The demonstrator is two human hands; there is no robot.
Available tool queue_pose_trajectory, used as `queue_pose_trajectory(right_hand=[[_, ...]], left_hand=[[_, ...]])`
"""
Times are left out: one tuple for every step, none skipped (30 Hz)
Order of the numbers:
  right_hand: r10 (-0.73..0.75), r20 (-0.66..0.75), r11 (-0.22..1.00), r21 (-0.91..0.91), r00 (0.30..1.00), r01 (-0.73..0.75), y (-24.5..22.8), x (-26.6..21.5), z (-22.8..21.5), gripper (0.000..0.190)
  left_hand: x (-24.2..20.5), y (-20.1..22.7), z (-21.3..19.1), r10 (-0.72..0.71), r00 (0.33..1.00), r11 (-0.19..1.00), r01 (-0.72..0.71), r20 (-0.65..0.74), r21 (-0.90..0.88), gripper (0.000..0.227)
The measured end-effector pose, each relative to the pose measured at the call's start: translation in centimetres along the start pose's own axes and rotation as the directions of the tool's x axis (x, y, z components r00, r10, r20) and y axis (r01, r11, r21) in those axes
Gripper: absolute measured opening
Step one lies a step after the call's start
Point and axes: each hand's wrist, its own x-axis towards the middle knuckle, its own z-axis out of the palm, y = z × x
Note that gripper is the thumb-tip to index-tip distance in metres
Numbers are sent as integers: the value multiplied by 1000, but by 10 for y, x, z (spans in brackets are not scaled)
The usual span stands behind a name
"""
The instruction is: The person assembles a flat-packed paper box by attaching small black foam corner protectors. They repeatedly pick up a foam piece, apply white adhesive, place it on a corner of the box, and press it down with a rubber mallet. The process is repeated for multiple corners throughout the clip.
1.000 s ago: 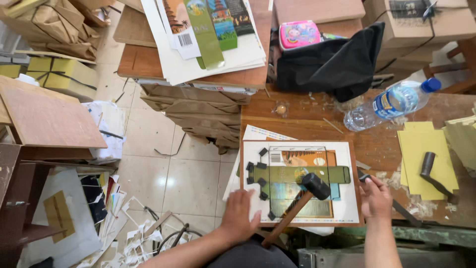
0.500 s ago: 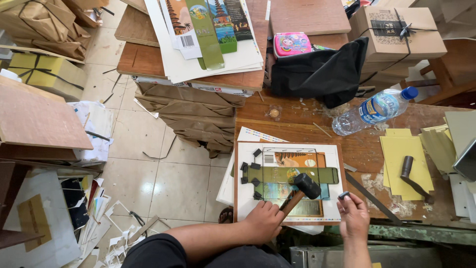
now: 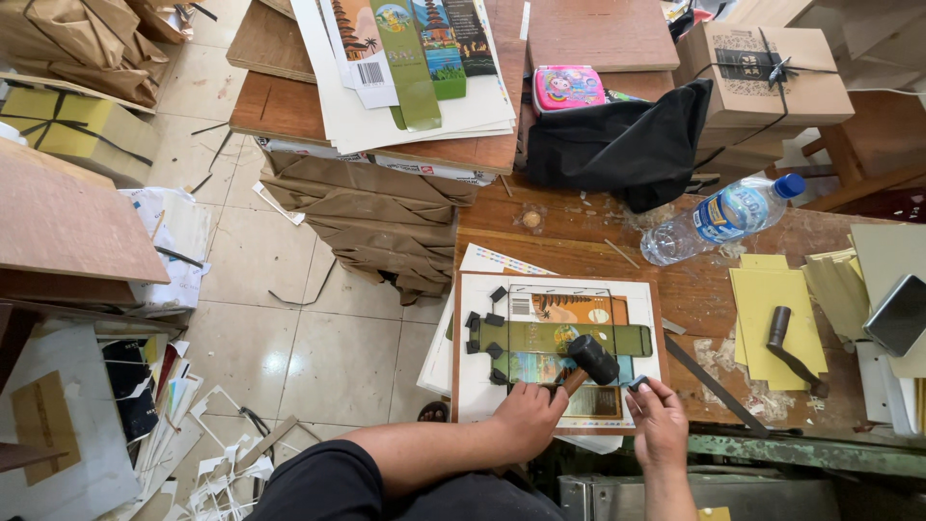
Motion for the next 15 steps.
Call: queue_pose_trajectory(right_hand=[[-1, 2, 1000, -2, 1000, 1, -3, -2, 2, 23], [19, 5, 1000, 20, 1000, -19, -6, -4, 4, 22], [40, 9, 998, 42, 999, -40, -9, -7, 5, 22], [39, 11, 998, 40, 999, -39, -4, -2, 1, 22], [30, 27, 996, 89, 999, -33, 0, 4, -3, 22], [21, 43, 990, 137, 999, -27, 4, 10, -7, 23], [20, 44, 990, 137, 999, -26, -6, 2, -1, 23], [58, 40, 986, 156, 998, -63, -17, -6, 5, 25], [97, 35, 979, 174, 995, -102, -26, -15, 10, 27], [99, 33, 979, 174, 995, -103, -30, -19, 11, 27], [112, 27, 973, 199, 993, -115, -34, -21, 13, 29], [125, 21, 966, 223, 992, -127, -38, -23, 16, 31], [121, 21, 965, 230, 992, -122, -51, -32, 25, 31], [144, 15, 958, 247, 989, -144, -64, -40, 33, 25], [181, -5, 950, 260, 983, -173, -73, -57, 34, 18]], left_hand=[[3, 1, -4, -2, 1000, 1000, 2, -2, 0, 54], [5, 2, -9, -32, 996, 999, 35, 83, -36, 56], [7, 3, -13, -58, 984, 995, 71, 168, -70, 58], [11, 4, -15, -60, 984, 995, 73, 166, -70, 58], [14, 5, -17, -109, 967, 987, 132, 229, -88, 68], [18, 5, -20, -155, 944, 976, 192, 292, -102, 78], [21, 8, -33, -156, 944, 976, 192, 291, -102, 78], [24, 10, -46, -205, 923, 948, 270, 325, -169, 64], [26, 14, -59, -247, 897, 909, 346, 366, -234, 49], [27, 15, -92, -246, 897, 909, 346, 368, -235, 49], [29, 15, -126, -273, 835, 789, 479, 478, -385, 46], [31, 14, -159, -266, 765, 624, 601, 587, -500, 46], [28, 9, -157, -265, 767, 630, 596, 584, -497, 46], [24, 3, -155, -224, 800, 516, 582, 556, -629, 39], [16, 4, -150, -179, 826, 374, 560, 535, -739, 36]])
